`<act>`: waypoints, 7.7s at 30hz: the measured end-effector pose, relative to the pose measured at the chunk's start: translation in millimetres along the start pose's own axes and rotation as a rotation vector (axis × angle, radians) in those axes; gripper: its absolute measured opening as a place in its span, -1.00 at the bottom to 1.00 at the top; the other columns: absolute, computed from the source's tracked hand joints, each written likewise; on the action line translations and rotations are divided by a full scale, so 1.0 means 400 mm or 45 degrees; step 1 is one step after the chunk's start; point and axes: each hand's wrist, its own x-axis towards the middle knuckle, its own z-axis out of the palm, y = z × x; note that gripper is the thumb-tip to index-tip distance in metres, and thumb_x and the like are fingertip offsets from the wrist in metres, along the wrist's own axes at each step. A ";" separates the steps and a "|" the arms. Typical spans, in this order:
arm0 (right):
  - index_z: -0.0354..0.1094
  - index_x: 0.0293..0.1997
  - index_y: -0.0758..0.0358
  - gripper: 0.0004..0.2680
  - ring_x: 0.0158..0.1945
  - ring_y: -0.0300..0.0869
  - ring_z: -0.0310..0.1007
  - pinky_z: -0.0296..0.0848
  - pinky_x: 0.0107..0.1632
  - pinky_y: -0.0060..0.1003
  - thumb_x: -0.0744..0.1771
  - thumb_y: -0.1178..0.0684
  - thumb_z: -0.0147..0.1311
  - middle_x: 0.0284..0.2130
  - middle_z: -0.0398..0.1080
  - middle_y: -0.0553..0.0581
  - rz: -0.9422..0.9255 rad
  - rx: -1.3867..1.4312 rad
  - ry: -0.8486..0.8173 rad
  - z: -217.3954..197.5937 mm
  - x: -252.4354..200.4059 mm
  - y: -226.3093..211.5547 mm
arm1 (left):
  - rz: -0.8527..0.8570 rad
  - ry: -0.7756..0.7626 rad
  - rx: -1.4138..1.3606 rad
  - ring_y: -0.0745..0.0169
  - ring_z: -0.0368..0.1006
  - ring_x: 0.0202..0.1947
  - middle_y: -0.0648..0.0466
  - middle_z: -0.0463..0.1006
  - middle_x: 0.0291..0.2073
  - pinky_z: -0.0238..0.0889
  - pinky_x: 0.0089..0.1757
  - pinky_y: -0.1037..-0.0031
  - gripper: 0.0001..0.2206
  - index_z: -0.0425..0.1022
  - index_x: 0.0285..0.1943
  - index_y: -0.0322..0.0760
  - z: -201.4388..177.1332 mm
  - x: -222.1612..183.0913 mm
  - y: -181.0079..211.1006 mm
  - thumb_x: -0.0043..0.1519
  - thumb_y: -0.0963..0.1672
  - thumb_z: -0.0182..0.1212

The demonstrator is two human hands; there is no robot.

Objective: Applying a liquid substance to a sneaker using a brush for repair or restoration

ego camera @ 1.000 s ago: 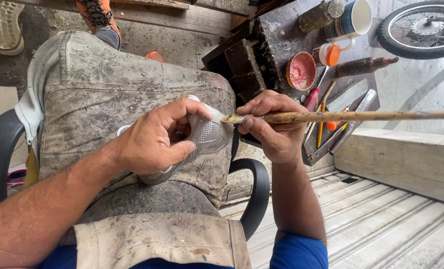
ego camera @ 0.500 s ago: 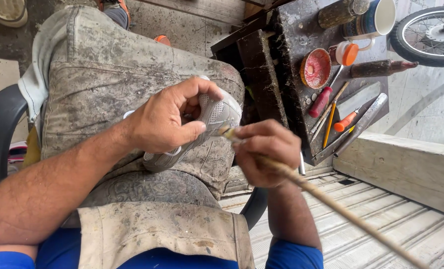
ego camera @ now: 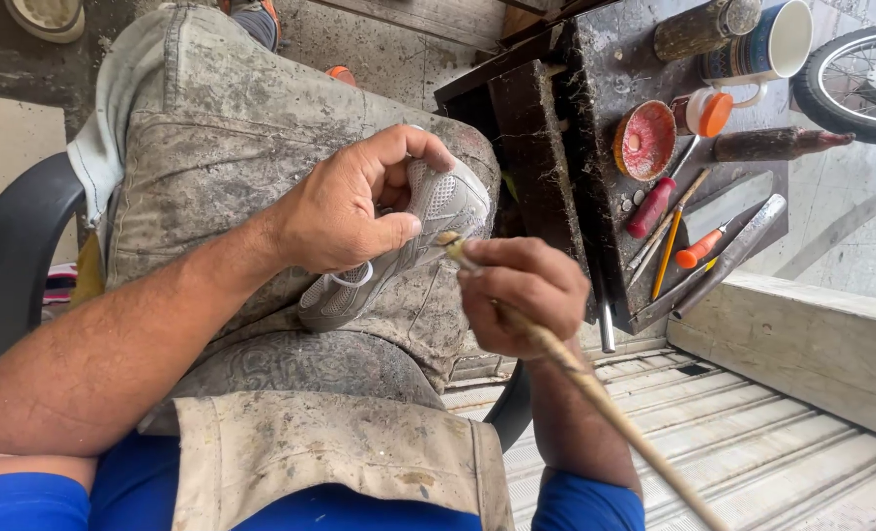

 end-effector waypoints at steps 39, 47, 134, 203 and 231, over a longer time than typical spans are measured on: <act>0.21 -0.24 0.16 -0.84 -0.57 -0.15 0.40 0.33 -0.55 -0.37 0.29 0.27 0.14 -0.65 0.27 0.12 0.432 0.494 0.563 -0.050 0.074 -0.056 | 0.482 0.124 0.507 0.41 0.25 -0.47 0.18 0.43 -0.29 0.16 -0.41 0.56 -0.63 0.34 0.04 -0.06 0.031 -0.101 0.093 0.11 -0.29 0.21; 0.27 -0.30 0.29 -0.84 -0.67 -0.19 0.41 0.45 -0.57 -0.39 0.27 0.31 0.25 -0.52 0.46 0.35 0.180 0.494 0.543 -0.064 0.087 -0.056 | 0.899 0.151 0.483 -0.01 0.50 -0.60 -0.10 0.56 -0.46 0.39 -0.52 0.34 -0.74 0.57 -0.18 -0.29 0.041 -0.091 0.088 0.04 -0.38 0.24; 0.25 -0.44 0.28 -0.87 -0.73 -0.03 0.42 0.44 -0.71 -0.29 0.29 0.18 0.15 -0.54 0.35 0.29 1.119 0.367 1.364 -0.259 -0.163 0.378 | -0.522 -0.141 0.393 0.24 0.57 -0.03 0.13 0.68 -0.05 0.40 -0.03 0.38 -0.35 0.28 0.34 -0.07 -0.008 0.152 -0.270 0.01 -0.13 0.39; 0.49 -0.39 0.27 -0.87 -0.37 0.01 0.59 0.58 -0.26 -0.20 0.24 0.37 0.32 -0.42 0.52 0.32 0.536 0.444 0.120 0.051 -0.248 0.228 | -0.293 -0.218 0.067 0.35 0.46 -0.08 0.03 0.64 -0.04 0.39 -0.04 0.44 -0.41 0.26 0.38 -0.22 -0.050 0.143 -0.301 0.10 -0.27 0.27; 0.36 -0.18 0.37 -0.88 -0.51 -0.10 0.49 0.46 -0.49 -0.32 0.33 0.31 0.28 -0.43 0.52 0.36 0.686 0.546 0.294 -0.016 -0.167 0.380 | -0.342 -0.173 0.050 0.00 0.52 -0.05 -0.24 0.60 -0.01 0.42 -0.01 0.19 -0.37 0.18 0.44 -0.42 -0.052 0.133 -0.323 0.13 -0.35 0.24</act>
